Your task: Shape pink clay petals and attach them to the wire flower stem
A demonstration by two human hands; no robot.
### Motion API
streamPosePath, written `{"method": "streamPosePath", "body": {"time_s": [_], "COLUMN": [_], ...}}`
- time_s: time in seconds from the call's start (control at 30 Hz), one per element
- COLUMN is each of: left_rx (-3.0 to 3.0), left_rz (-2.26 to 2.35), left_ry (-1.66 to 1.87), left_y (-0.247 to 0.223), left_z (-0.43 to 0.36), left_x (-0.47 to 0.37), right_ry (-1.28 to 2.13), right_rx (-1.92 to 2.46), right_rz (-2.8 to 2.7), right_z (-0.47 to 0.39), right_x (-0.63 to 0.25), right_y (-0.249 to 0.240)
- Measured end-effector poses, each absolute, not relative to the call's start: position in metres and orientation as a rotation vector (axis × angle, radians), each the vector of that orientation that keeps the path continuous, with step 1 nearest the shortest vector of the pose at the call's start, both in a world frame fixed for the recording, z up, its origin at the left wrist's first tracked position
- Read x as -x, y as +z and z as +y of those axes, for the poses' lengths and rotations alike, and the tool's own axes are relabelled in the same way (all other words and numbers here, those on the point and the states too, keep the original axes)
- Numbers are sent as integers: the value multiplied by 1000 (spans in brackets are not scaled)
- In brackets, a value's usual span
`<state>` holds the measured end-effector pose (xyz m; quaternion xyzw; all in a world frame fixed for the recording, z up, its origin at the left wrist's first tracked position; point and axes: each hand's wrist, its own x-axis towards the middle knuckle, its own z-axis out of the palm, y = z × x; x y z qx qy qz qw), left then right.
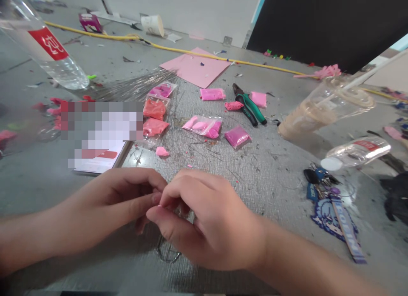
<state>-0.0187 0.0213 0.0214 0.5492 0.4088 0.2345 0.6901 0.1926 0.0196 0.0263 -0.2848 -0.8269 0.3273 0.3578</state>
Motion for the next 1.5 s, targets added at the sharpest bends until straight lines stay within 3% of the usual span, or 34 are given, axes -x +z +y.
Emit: {"method": "streamPosePath", "body": {"time_s": [0.47,0.87,1.13,1.33,1.5], "left_rx": [-1207,-1951,-2230,-2192,-2126], "left_rz": [876,912,787,874,974], "left_ry": [505,506,693,743,853], "left_y": [20,14,22,23,26], "left_z": [20,15,12,11,16], "left_x": [22,27,30,33,28], "right_ry": [842,1418,2018,2145,2001], "right_rx": [719,923,1037,915,904], "right_rz": [-2129,-2013,-1486,-1255,-1300], "right_z": [26,30,24,26,30], "right_x": [-194,-198,-191,-192,-192], "right_y": [24,33,30,26,25]}}
